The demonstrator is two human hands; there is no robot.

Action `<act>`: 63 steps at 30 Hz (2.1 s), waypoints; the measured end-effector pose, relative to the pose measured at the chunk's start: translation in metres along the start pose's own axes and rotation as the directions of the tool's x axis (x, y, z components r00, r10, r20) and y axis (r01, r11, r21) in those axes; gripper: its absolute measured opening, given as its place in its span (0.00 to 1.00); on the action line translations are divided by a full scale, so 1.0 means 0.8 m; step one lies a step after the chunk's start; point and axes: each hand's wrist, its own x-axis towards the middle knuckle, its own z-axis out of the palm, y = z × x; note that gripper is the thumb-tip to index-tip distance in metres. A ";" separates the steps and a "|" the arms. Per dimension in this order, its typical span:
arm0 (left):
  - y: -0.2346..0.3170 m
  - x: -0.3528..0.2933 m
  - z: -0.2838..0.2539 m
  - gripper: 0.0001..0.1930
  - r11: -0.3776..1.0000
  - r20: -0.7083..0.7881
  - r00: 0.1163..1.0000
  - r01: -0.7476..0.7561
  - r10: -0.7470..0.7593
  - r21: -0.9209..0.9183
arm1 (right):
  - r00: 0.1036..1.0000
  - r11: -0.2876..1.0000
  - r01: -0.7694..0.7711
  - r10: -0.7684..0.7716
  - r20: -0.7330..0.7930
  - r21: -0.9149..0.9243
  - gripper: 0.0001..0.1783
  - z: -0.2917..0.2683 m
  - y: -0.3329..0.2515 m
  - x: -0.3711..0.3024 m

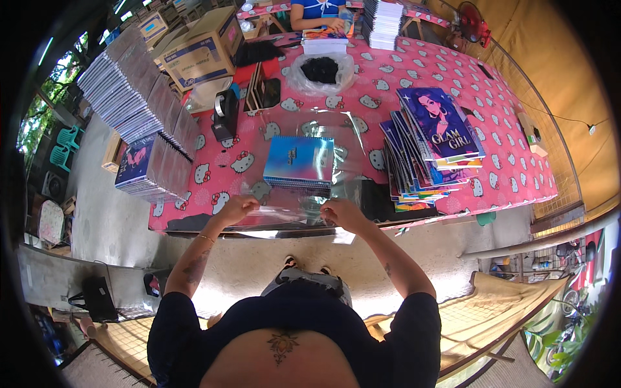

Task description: The person sorts colored notebooks into a stack, places the stack into a plastic bag, and seals the bag using a tape dispenser.

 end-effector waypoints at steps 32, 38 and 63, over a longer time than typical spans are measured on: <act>-0.005 0.455 0.008 0.06 0.739 0.069 0.862 -0.470 0.503 0.482 | 0.930 0.854 -0.273 0.116 -0.349 -0.444 0.27 0.056 -0.095 0.125; 0.026 0.450 -0.007 0.10 0.838 -0.017 0.900 -0.400 0.437 0.370 | 0.922 0.852 -0.273 0.099 -0.375 -0.446 0.26 0.056 -0.094 0.127; 0.120 0.213 0.010 0.13 0.578 -0.048 0.835 -0.338 0.549 0.743 | 0.907 0.811 -0.176 -0.087 -0.413 -0.558 0.32 0.079 -0.076 0.116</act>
